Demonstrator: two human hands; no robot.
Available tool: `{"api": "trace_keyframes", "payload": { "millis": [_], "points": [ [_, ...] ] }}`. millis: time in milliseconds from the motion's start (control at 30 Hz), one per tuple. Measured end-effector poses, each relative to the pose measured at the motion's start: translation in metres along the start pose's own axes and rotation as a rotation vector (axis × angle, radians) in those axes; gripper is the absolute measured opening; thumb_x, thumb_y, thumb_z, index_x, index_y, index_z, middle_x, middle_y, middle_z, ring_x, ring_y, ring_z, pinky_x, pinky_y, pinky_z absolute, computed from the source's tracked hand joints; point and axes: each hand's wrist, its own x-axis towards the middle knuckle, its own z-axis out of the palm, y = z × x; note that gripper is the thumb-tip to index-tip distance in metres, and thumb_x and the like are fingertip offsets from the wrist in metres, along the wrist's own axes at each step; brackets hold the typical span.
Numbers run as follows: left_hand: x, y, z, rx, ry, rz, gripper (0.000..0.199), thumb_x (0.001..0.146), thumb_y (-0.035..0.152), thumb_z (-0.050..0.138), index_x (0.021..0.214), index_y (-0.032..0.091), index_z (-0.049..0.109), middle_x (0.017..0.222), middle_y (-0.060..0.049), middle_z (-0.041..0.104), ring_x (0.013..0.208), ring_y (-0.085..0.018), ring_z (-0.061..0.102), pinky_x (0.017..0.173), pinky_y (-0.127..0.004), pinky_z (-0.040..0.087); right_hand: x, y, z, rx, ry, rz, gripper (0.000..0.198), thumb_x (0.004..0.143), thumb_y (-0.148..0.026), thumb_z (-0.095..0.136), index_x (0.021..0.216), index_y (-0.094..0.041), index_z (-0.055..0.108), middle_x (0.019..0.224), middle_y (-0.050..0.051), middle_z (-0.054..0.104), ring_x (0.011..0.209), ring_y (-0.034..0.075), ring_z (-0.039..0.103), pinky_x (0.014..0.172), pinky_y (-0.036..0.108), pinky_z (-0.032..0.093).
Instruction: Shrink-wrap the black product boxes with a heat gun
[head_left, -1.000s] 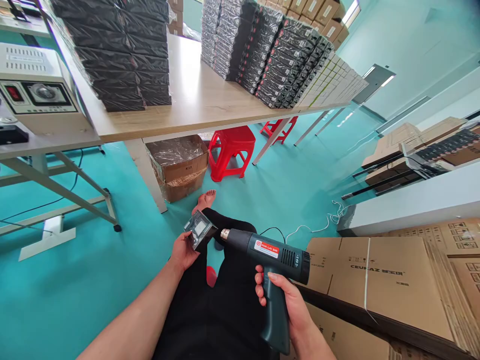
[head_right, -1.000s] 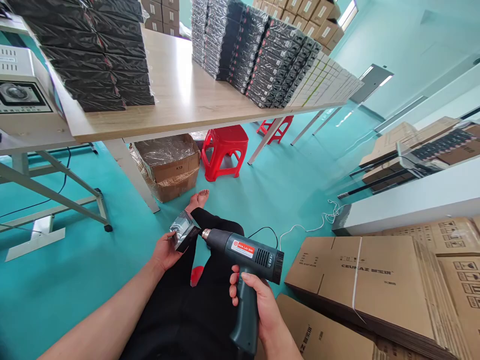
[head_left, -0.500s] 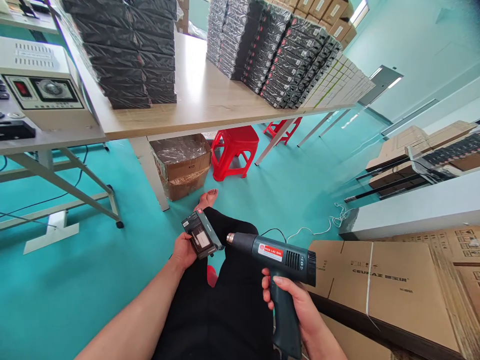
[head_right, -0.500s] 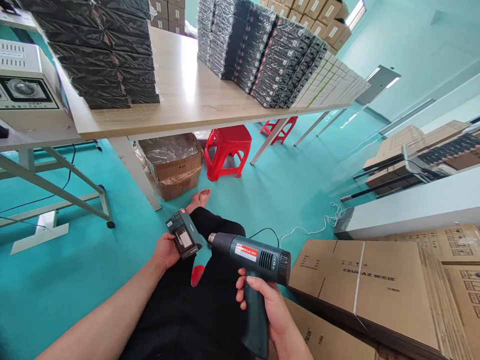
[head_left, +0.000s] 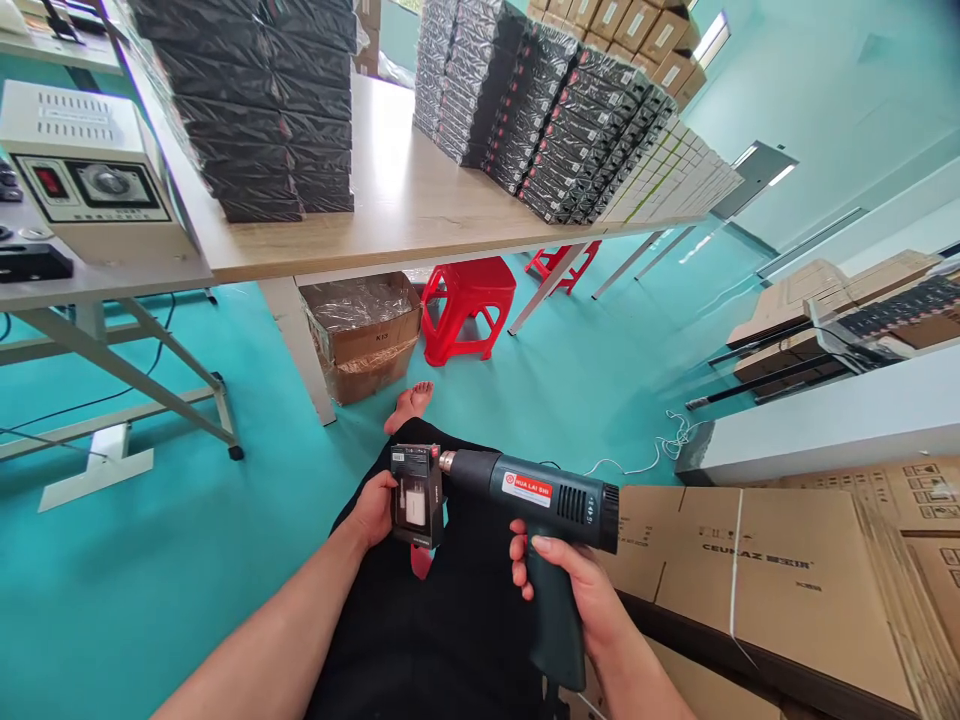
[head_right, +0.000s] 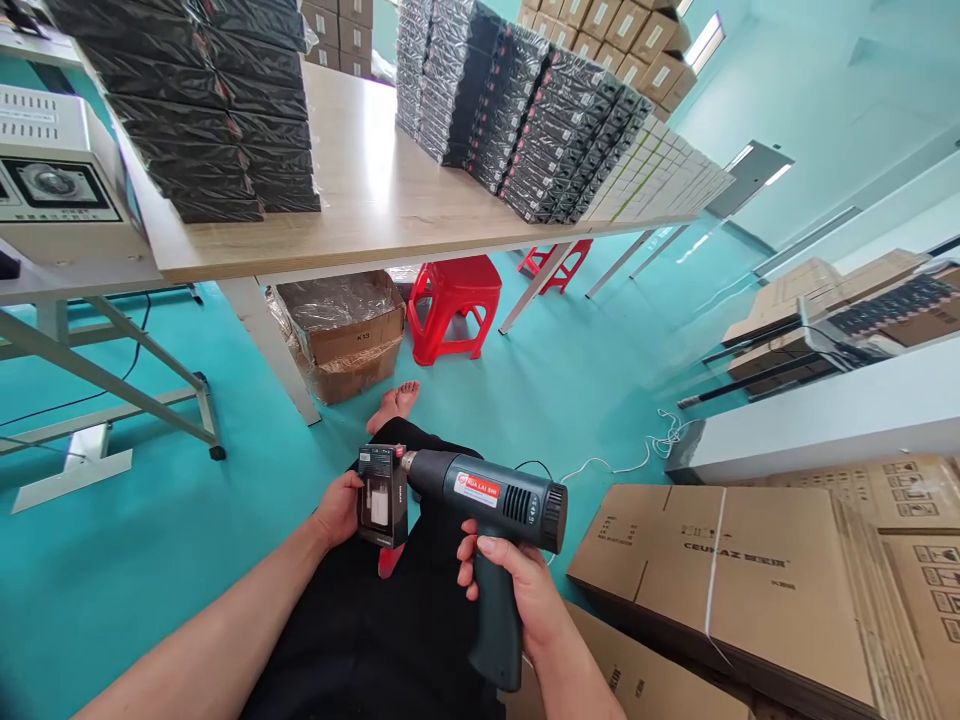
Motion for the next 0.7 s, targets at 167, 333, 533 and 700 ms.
{"api": "trace_keyframes", "payload": {
  "millis": [167,333,533,700],
  "points": [
    [0.001,-0.004,-0.002,0.045,-0.001,0.001,0.011,0.06,0.022,0.051,0.068,0.016,0.056,0.059,-0.005,0.062,0.052,-0.022,0.059,0.049,-0.034,0.048,0.001,-0.007,-0.003,-0.018,0.006,-0.01,0.028,0.082,-0.03,0.063,0.105,-0.014,0.068,0.085,0.008,0.069,0.068,0.017,0.062,0.058,0.027,0.05],
    [-0.002,-0.002,0.001,0.163,-0.044,0.188,0.019,0.057,0.014,0.052,0.073,0.016,0.061,0.063,-0.001,0.062,0.054,-0.017,0.056,0.051,-0.028,0.045,-0.004,-0.015,-0.012,-0.063,0.018,-0.004,0.029,0.081,-0.031,0.064,0.104,-0.014,0.068,0.084,0.008,0.069,0.067,0.017,0.063,0.057,0.028,0.05],
    [-0.006,0.009,0.007,0.444,-0.052,0.617,0.036,0.058,0.001,0.057,0.087,0.018,0.069,0.079,0.001,0.065,0.08,-0.017,0.057,0.075,-0.023,0.044,-0.016,-0.029,-0.029,-0.16,0.09,0.036,0.03,0.077,-0.034,0.067,0.1,-0.014,0.07,0.081,0.008,0.069,0.065,0.017,0.063,0.056,0.027,0.048],
    [-0.006,0.01,0.01,0.471,-0.004,0.589,0.044,0.054,-0.003,0.057,0.088,0.021,0.071,0.09,0.0,0.067,0.093,-0.021,0.059,0.089,-0.028,0.044,-0.021,-0.03,-0.033,-0.207,0.088,0.069,0.032,0.074,-0.035,0.07,0.098,-0.015,0.07,0.08,0.007,0.069,0.064,0.018,0.063,0.056,0.029,0.047]
  ]
}}
